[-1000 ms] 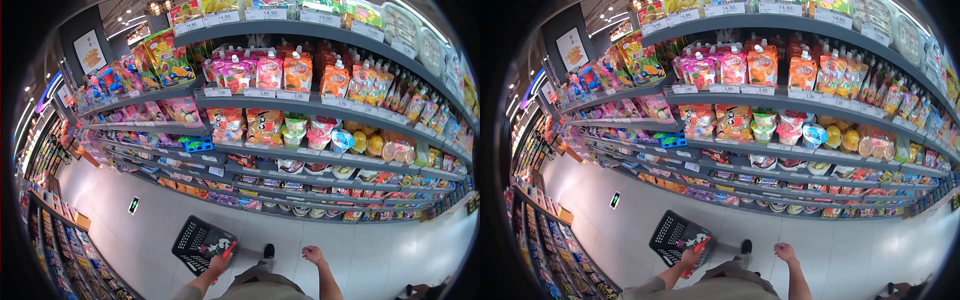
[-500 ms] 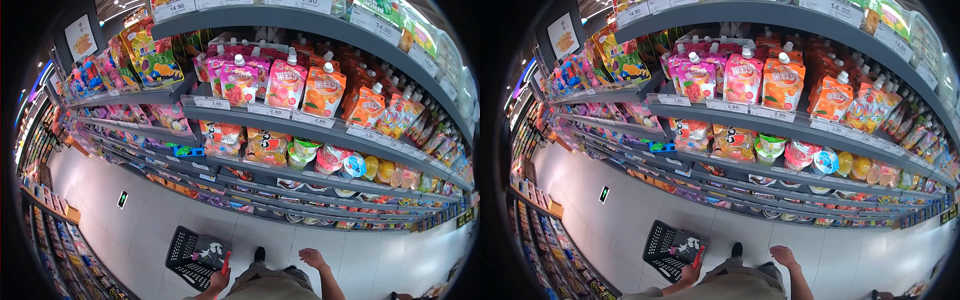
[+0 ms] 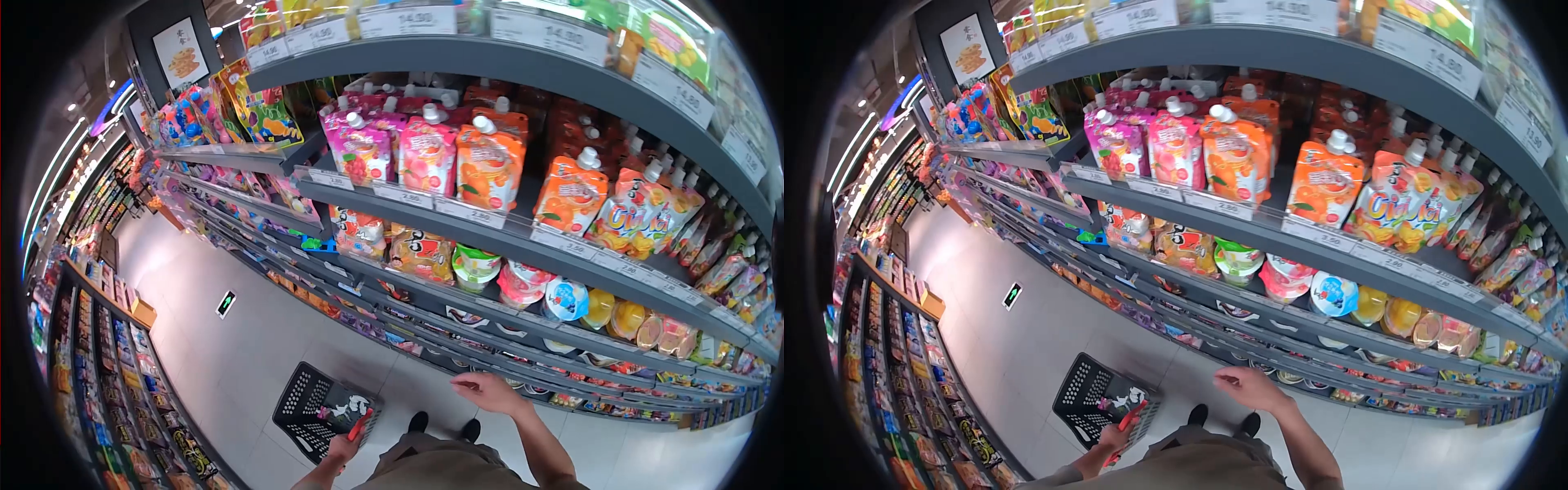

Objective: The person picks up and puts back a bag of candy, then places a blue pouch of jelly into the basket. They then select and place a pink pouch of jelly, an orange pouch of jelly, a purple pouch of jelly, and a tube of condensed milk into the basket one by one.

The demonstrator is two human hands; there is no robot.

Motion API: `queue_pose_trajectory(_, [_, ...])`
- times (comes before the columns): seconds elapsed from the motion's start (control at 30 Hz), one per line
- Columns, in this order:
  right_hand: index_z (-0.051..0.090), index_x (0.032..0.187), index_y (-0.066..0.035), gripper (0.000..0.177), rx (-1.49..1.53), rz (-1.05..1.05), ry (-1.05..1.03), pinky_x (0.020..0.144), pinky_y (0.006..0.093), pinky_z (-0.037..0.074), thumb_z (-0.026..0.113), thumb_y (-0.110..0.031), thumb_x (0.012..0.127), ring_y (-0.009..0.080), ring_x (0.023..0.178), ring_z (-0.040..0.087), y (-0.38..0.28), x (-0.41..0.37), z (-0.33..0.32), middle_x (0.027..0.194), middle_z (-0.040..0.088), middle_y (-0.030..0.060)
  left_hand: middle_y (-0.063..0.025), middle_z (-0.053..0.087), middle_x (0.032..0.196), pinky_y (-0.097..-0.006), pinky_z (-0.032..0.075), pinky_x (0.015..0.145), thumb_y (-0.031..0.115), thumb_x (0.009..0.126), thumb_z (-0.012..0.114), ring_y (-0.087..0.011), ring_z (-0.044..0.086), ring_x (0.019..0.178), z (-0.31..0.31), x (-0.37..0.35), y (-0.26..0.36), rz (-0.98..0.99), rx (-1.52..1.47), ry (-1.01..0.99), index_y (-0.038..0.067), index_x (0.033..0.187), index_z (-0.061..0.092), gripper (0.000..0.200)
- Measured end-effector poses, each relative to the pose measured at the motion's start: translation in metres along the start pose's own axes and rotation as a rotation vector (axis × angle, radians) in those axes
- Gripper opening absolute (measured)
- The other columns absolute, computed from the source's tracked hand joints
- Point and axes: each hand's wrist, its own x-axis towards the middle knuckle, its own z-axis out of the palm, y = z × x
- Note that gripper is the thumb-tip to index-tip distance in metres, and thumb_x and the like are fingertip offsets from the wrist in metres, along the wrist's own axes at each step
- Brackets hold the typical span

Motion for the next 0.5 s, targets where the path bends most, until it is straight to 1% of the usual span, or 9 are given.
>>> queue_pose_trajectory(0.07, [0.068, 0.119, -0.009, 0.033, -0.019, -0.047, -0.033, 0.083, 0.0342, 0.055, 0.065, -0.033, 0.097, 0.0231, 0.095, 0.071, -0.011, -0.001, -0.016, 0.105, 0.073, 0.0108, -0.0265, 0.070, 0.090, -0.0466, 0.053, 0.086, 0.074, 0.087, 0.050, -0.0419, 0.066, 0.101, 0.005, -0.015, 0.010, -0.018, -0.027, -0.077, 0.004, 0.093, 0.074, 0.074])
queue_pose_trajectory(0.2, [0.068, 0.119, -0.009, 0.035, -0.053, -0.095, -0.172, 0.082, 0.0348, 0.055, 0.064, -0.036, 0.097, 0.0237, 0.094, 0.070, -0.052, -0.008, -0.044, 0.108, 0.071, 0.0105, -0.0258, 0.070, 0.092, -0.0463, 0.053, 0.088, 0.075, 0.088, 0.048, -0.0418, 0.065, 0.103, 0.027, -0.034, 0.019, -0.020, 0.004, -0.083, 0.004, 0.094, 0.074, 0.076])
queue_pose_trajectory(0.27, [0.069, 0.119, -0.009, 0.034, -0.082, -0.159, -0.195, 0.081, 0.0347, 0.055, 0.065, -0.034, 0.097, 0.0236, 0.094, 0.069, -0.076, -0.008, -0.056, 0.108, 0.071, 0.0103, -0.0253, 0.070, 0.093, -0.0468, 0.053, 0.088, 0.073, 0.090, 0.045, -0.0411, 0.066, 0.103, 0.039, -0.037, 0.016, 0.118, -0.007, -0.063, 0.009, 0.100, 0.074, 0.071])
queue_pose_trajectory(0.3, [0.069, 0.119, -0.009, 0.032, -0.101, -0.217, -0.214, 0.081, 0.0345, 0.054, 0.065, -0.032, 0.096, 0.0236, 0.094, 0.069, -0.090, -0.009, -0.061, 0.109, 0.071, 0.0101, -0.0255, 0.070, 0.094, -0.0476, 0.053, 0.087, 0.069, 0.092, 0.045, -0.0409, 0.065, 0.102, 0.048, -0.034, 0.011, 0.197, -0.027, -0.025, 0.013, 0.105, 0.073, 0.063])
queue_pose_trajectory(0.33, [0.069, 0.119, -0.009, 0.032, -0.111, -0.213, -0.209, 0.081, 0.0345, 0.054, 0.065, -0.032, 0.096, 0.0236, 0.094, 0.069, -0.110, -0.010, -0.070, 0.109, 0.071, 0.0101, -0.0255, 0.070, 0.094, -0.0476, 0.053, 0.087, 0.069, 0.092, 0.045, -0.0409, 0.065, 0.102, 0.054, -0.028, 0.005, 0.208, -0.033, -0.028, 0.013, 0.105, 0.073, 0.063])
queue_pose_trajectory(0.4, [0.068, 0.119, -0.008, 0.029, -0.172, -0.366, -0.138, 0.080, 0.0349, 0.054, 0.068, -0.023, 0.094, 0.0240, 0.096, 0.069, -0.158, -0.008, -0.088, 0.109, 0.070, 0.0104, -0.0256, 0.070, 0.094, -0.0487, 0.053, 0.085, 0.067, 0.093, 0.047, -0.0411, 0.065, 0.102, 0.057, -0.022, -0.007, 0.127, -0.017, -0.113, 0.015, 0.107, 0.072, 0.060])
queue_pose_trajectory(0.43, [0.069, 0.118, -0.007, 0.027, -0.200, -0.471, -0.029, 0.078, 0.0335, 0.054, 0.069, -0.018, 0.094, 0.0219, 0.094, 0.069, -0.179, -0.006, -0.095, 0.108, 0.070, 0.0105, -0.0266, 0.070, 0.093, -0.0488, 0.053, 0.086, 0.068, 0.092, 0.049, -0.0422, 0.065, 0.102, 0.042, -0.034, 0.002, 0.200, -0.074, -0.100, 0.010, 0.104, 0.072, 0.064])
queue_pose_trajectory(0.47, [0.069, 0.118, -0.006, 0.026, -0.230, -0.575, 0.083, 0.076, 0.0321, 0.054, 0.069, -0.014, 0.093, 0.0198, 0.092, 0.069, -0.200, -0.004, -0.103, 0.107, 0.069, 0.0106, -0.0266, 0.070, 0.093, -0.0488, 0.053, 0.086, 0.068, 0.092, 0.049, -0.0422, 0.065, 0.102, 0.037, -0.035, 0.000, 0.210, -0.077, -0.106, 0.010, 0.104, 0.072, 0.064])
queue_pose_trajectory(0.5, [0.069, 0.118, -0.006, 0.026, -0.203, -0.587, 0.226, 0.073, 0.0300, 0.054, 0.069, -0.012, 0.092, 0.0161, 0.086, 0.069, -0.223, -0.002, -0.109, 0.105, 0.069, 0.0097, -0.0268, 0.070, 0.094, -0.0487, 0.053, 0.086, 0.068, 0.091, 0.049, -0.0425, 0.065, 0.103, 0.035, -0.033, -0.002, 0.213, -0.097, -0.124, 0.007, 0.103, 0.072, 0.066])
